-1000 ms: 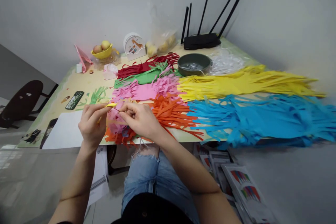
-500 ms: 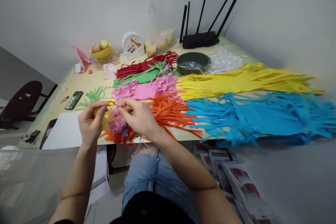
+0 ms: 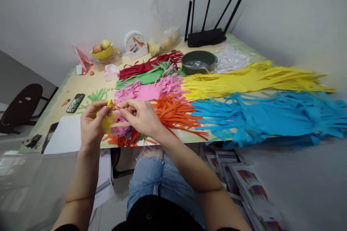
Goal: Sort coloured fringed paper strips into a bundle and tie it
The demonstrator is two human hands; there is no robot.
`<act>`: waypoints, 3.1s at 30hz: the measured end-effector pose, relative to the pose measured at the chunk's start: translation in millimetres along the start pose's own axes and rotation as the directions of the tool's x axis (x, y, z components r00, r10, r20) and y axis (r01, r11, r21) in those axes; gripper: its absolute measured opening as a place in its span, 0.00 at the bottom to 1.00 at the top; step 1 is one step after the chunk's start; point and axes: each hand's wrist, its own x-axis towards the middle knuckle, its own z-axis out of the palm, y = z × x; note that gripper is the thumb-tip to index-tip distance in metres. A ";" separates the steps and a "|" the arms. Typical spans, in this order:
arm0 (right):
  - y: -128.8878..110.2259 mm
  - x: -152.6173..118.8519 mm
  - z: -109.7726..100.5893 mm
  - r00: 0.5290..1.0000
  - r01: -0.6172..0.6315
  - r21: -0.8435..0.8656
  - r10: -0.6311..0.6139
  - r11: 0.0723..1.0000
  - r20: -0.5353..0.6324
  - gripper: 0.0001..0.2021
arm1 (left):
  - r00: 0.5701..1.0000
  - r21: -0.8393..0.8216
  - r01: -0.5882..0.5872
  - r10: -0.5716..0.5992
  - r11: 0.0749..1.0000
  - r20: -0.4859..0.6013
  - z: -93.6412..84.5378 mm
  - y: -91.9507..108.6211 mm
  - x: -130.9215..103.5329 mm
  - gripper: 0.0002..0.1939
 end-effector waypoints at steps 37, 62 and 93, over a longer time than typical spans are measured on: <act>-11.1 -6.1 3.9 0.984 0.172 -0.277 -0.176 0.945 0.012 0.07 | 0.992 0.123 -0.107 0.097 0.987 0.079 -5.8 -0.2 5.4 0.09; -16.0 -2.8 -2.9 0.990 0.140 -0.237 -0.139 0.961 0.023 0.06 | 0.980 -0.097 0.165 -0.152 0.982 0.127 -1.2 2.6 7.8 0.16; 25.6 18.8 -7.8 0.820 -0.381 0.627 -0.065 0.680 0.568 0.39 | 0.999 0.133 0.045 -0.044 0.990 -0.016 4.5 5.8 8.1 0.08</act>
